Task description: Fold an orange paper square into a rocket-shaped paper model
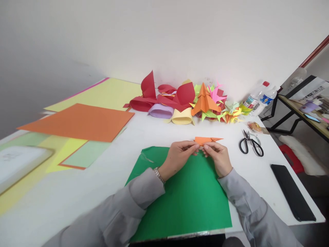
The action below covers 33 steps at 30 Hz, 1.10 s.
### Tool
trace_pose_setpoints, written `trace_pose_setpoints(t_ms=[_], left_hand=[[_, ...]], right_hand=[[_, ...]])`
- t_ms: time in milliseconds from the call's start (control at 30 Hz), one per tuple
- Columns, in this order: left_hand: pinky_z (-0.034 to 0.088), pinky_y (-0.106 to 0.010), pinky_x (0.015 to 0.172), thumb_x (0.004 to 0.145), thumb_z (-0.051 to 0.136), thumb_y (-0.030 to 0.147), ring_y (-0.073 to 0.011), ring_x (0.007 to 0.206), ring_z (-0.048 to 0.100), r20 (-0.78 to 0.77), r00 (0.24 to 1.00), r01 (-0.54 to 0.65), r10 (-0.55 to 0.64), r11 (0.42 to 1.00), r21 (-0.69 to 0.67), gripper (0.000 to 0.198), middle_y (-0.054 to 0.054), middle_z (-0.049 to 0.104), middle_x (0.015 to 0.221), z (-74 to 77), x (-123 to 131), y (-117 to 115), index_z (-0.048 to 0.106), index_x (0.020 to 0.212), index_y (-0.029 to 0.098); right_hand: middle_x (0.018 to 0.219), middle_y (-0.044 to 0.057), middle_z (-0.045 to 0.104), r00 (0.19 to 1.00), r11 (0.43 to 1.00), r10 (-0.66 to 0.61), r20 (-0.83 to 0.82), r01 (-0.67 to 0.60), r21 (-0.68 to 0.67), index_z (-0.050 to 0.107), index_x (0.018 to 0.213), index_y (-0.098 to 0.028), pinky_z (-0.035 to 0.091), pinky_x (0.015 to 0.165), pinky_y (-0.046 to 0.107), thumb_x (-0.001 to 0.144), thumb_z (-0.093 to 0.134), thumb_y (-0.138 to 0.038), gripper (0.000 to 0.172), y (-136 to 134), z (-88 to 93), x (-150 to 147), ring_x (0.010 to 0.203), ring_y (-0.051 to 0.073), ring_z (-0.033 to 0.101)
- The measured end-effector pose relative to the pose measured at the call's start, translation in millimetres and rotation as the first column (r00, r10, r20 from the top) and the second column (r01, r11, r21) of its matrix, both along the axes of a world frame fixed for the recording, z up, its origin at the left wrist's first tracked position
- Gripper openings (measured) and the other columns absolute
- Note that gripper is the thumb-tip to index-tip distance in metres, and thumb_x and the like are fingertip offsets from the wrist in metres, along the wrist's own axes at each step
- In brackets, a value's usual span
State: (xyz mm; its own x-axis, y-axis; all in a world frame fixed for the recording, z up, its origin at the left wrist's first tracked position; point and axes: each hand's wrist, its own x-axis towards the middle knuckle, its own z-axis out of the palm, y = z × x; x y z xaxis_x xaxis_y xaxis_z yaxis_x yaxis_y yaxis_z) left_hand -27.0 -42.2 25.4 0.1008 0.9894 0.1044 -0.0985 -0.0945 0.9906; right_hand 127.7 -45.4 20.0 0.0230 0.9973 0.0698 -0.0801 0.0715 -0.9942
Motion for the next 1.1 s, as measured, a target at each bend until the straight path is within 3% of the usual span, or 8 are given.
trace_pose_setpoints(t_ms=[400,533,800,1100], left_hand=[[0.052,-0.023,0.058,0.073,0.066,0.033,-0.0138,0.057,0.061,-0.132,0.991,-0.023,0.036,0.995,0.097,0.019,-0.001,0.068,0.060,2.0,0.4,-1.7,0.071,0.068,0.015],[0.052,-0.023,0.057,0.073,0.066,0.032,-0.0135,0.057,0.061,-0.103,0.995,-0.010,0.018,0.997,0.073,0.017,-0.001,0.068,0.061,-1.4,1.6,-1.1,0.071,0.071,0.016],[0.053,-0.024,0.057,0.072,0.065,0.032,-0.0137,0.056,0.061,-0.059,0.998,0.016,-0.015,1.000,0.017,0.018,-0.001,0.069,0.063,-4.8,3.7,-1.3,0.073,0.075,0.016],[0.054,-0.026,0.057,0.068,0.069,0.031,-0.0152,0.057,0.063,0.018,1.000,0.005,-0.003,0.995,-0.099,0.017,-0.002,0.069,0.062,-2.7,5.3,-1.4,0.072,0.074,0.016]], right_hand=[[0.061,0.000,0.064,0.996,0.999,-0.026,0.081,0.025,0.021,0.070,0.067,-0.018,0.044,0.061,0.027,0.065,0.075,-0.036,0.018,-1.9,2.7,-0.3,0.060,0.013,0.056],[0.062,0.000,0.065,0.998,0.999,-0.048,0.029,0.048,0.002,0.070,0.068,-0.018,0.044,0.059,0.027,0.062,0.077,-0.035,0.019,-1.7,1.6,-2.0,0.058,0.013,0.055],[0.057,-0.001,0.065,0.981,0.984,-0.089,-0.174,0.059,-0.169,0.069,0.064,-0.016,0.043,0.057,0.026,0.053,0.083,-0.031,0.024,0.8,-2.6,-3.7,0.055,0.011,0.055],[0.054,-0.002,0.062,0.976,0.983,-0.107,-0.190,0.074,-0.171,0.068,0.061,-0.016,0.039,0.056,0.025,0.052,0.083,-0.025,0.020,0.0,-3.4,-3.9,0.053,0.009,0.051]])
